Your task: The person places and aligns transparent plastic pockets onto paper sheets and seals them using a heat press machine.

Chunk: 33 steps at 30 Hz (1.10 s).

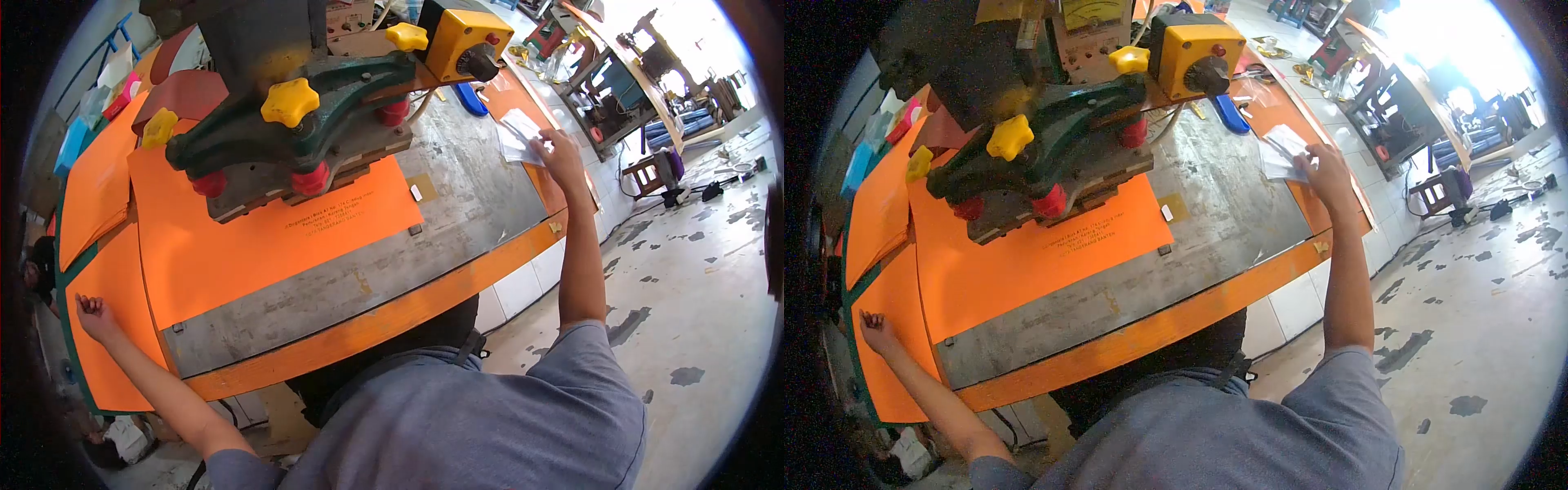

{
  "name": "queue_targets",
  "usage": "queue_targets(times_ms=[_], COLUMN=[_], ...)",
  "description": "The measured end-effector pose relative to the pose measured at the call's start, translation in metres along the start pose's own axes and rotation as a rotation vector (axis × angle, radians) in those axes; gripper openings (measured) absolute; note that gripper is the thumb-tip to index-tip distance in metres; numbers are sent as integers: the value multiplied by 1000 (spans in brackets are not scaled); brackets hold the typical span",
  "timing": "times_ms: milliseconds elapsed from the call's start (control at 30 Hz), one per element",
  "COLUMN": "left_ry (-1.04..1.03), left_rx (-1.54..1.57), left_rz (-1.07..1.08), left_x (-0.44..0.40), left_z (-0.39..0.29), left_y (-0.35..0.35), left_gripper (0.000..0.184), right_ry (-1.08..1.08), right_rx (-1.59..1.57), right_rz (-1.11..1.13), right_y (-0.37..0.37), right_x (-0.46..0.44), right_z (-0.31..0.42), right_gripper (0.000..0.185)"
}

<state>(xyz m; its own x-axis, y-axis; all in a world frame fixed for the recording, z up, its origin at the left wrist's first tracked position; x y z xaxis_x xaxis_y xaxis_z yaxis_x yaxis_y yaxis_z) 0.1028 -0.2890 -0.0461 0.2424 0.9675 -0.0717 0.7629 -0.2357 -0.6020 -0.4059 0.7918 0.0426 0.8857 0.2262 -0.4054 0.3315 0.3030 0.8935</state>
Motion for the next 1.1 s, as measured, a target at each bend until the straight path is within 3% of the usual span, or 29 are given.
queue_targets(times_ms=[67, 300, 600, 900, 1100], left_ry=[4, 1, 4, 2, 17], left_rx=[15, 20, 13, 17, 13], left_rz=[16, 33, 30, 64, 11], left_x=[3, 1, -2, -12, -9], left_z=[1, 2, 4, 4, 5], left_y=[-4, 0, -1, 10, 6], left_gripper=[29, 30, 27, 26, 24], right_ry=[-90, -7, -132, -222, -159], right_rx=[-64, -136, -149, -499, -371], right_rz=[29, 58, -255, -93, -161], right_y=[-2, 5, 38, 9, 20], right_x=[6, 1, -7, -11, -5], right_z=[-3, 4, -14, -39, -36], right_gripper=[34, 22, 19, 25, 23])
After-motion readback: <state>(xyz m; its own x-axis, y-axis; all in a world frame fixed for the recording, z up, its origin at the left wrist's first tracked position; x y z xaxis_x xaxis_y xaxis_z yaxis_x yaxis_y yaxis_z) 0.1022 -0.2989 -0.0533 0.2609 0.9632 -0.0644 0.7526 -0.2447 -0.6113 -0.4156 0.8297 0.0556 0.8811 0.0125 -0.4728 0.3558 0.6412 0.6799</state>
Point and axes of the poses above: each hand's wrist, its own x-axis away from the middle knuckle, its own y-axis out of the back of the hand, z = x × y, the point moved 9 cm from there along -x, towards the middle knuckle, and after that the axes turned 1 degree about z, right-handed, at the moved point
